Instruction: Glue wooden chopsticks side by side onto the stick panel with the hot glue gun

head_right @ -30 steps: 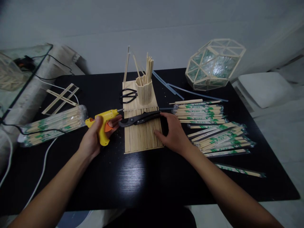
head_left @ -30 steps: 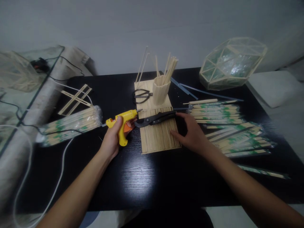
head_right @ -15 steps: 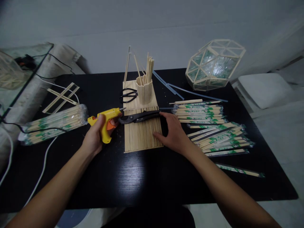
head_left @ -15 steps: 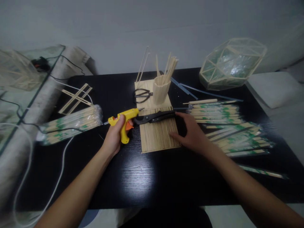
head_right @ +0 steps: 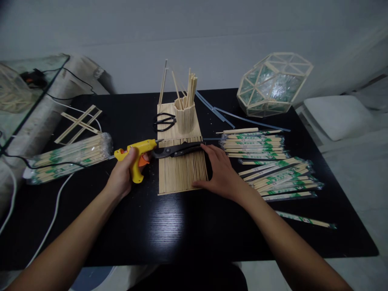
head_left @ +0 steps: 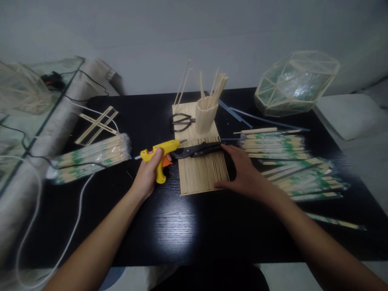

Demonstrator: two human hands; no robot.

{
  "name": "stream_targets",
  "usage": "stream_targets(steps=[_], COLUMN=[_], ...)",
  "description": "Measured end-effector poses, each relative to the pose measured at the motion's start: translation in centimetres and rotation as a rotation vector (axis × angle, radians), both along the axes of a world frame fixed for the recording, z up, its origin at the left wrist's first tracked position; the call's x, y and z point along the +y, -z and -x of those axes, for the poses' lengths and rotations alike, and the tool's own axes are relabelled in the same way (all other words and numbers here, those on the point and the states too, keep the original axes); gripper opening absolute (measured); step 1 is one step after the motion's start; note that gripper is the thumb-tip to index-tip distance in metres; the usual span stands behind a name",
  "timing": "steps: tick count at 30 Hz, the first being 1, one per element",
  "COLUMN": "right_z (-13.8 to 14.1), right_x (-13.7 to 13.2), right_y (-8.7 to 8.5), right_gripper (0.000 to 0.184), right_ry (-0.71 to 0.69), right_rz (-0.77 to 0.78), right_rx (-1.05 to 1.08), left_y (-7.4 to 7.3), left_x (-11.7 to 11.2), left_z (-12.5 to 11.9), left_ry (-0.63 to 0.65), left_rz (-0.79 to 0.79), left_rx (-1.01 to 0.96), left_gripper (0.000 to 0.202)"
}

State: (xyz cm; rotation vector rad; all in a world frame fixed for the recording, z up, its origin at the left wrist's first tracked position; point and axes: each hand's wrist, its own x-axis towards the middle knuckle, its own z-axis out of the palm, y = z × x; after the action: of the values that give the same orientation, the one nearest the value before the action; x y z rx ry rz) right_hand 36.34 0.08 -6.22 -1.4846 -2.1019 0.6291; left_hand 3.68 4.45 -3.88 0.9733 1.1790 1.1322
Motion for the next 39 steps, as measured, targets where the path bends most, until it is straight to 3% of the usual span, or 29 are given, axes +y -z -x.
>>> stream_targets(steps=[7,13,17,20,28,39], right_z=[0.2,1.0,2.2,3.0,3.2,3.6], right_x=[-0.2,-0.5,-1.2,-1.8,-2.0,-2.0], right_y=[-0.3,-1.2,-1.9,-2.2,-1.7,-1.3], right_gripper=[0.113,0.080,0.040,0.015,0.023,0.024], right_ry=[-0.005,0.046,-0.059,-0.149,-0.259,-0.306], right_rz=[-0.012,-0.208,-0.354,-0.347,-0.250,-0.255], right_rx=[-0.021,0.038,0.065,0.076,0.088,0.074], left_y=[-0.2,-0.7,-1.1,-1.1,-1.3,-1.4], left_x=[-0.2,-0.6,-1.0,-1.4,-1.7,-1.5], left_z=[0.2,1.7,2.1,2.2,2.7,2.4], left_ry=[-0.024,-0.026,0.211,0.425,0.706,0.788], left_rz=[-0.086,-0.199,-0.191,-0.146,-0.146,-0.197], left_rx=[0.094,0.221,0.218,0.208,0.270,0.396], left_gripper=[0.060,0.062,0.066,0.067,0.044,0.037])
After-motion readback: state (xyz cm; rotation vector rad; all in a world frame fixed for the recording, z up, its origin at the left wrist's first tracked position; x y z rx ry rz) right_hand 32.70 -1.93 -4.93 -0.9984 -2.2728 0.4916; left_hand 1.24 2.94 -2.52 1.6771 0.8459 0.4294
